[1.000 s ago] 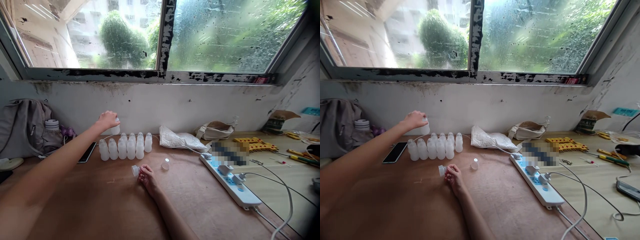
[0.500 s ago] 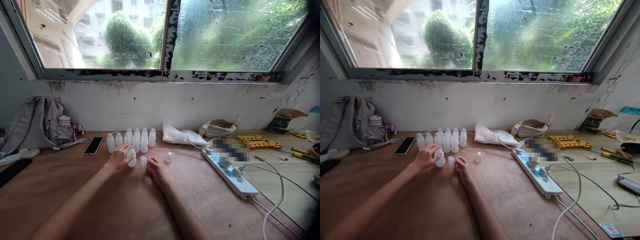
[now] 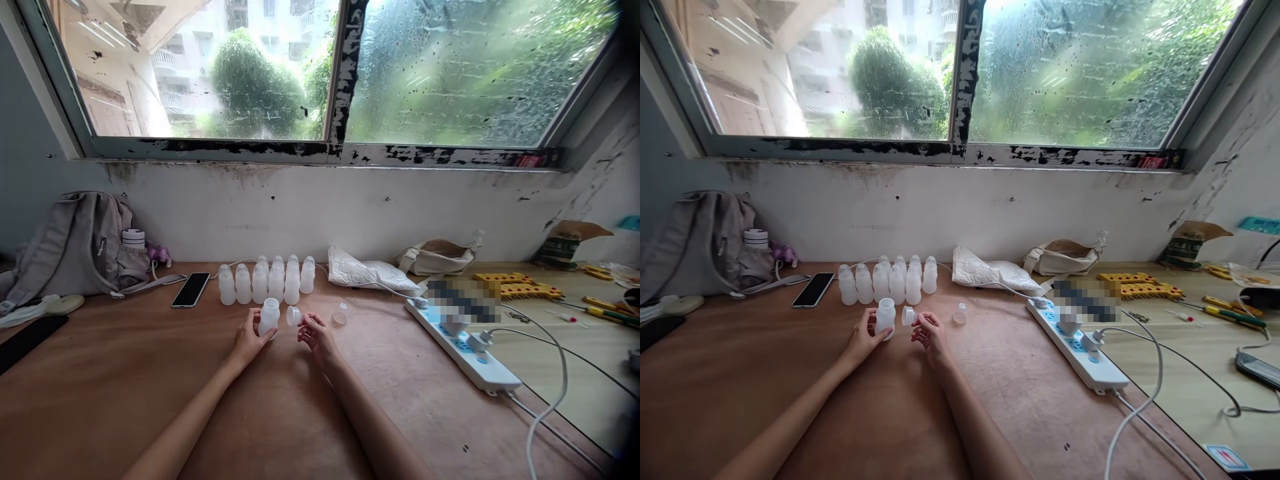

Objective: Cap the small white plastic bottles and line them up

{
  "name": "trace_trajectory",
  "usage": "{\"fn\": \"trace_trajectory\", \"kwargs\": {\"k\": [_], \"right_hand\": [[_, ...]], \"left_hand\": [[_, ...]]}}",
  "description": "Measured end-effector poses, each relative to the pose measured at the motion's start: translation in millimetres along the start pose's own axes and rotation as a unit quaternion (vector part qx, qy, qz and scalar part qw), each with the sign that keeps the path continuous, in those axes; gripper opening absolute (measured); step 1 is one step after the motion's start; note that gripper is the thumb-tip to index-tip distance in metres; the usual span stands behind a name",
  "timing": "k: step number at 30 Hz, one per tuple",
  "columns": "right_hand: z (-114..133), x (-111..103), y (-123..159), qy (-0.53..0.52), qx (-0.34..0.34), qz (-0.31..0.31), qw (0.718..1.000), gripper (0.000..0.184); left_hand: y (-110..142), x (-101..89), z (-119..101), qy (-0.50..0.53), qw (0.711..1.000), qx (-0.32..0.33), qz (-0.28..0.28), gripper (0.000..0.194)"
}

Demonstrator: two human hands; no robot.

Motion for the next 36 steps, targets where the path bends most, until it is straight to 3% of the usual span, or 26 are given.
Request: {"fn": "trace_trajectory", "kwargs": {"k": [3,6,9,13,23,30,36], "right_hand": [[2,-1,1,0.010,-0.025,-0.021,0.999,0.027],[4,-2,2,0.039,-0.065,-0.026,0.997,0.027],[6,-2,2,0.071,-0.104,-0.020,0.992,0.025],[7,-1,2,0.109,-0.132,-0.014,0.985,0.024],[3,3,3,0.155,-0.136,0.021,0.978,0.022],[5,4,6,0.228,-0.179,0.028,0.957,0.027],[5,1,6,0.208,-0.127,-0.001,0.970,0.038]], "left_hand": [[7,-9.2,-14,-0.019,0.998,0.063,-0.009,0.039],[9,-16.0,-22,-0.019,0.996,0.086,-0.005,0.040],[9,-20.6,-20,-0.007,0.997,0.073,0.004,0.045],[8,-26.1,-15,0.002,0.998,0.061,0.034,0.035],[6,-30.4,-11,0.065,0.996,0.017,0.062,0.035],[8,-33.2,-17,0.061,0.993,0.014,0.099,0.035],[10,-31.7,-24,0.095,0.986,-0.013,0.134,0.033]]}}
Point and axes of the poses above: each hand's wrist, its own y-axis away from the middle knuckle, its own x-axis out of the palm, z = x × y, the point moved 4 cm from there along -y, towards the middle knuckle, and after that the axes turned 12 degrees about -z, right-handed, at the moved point
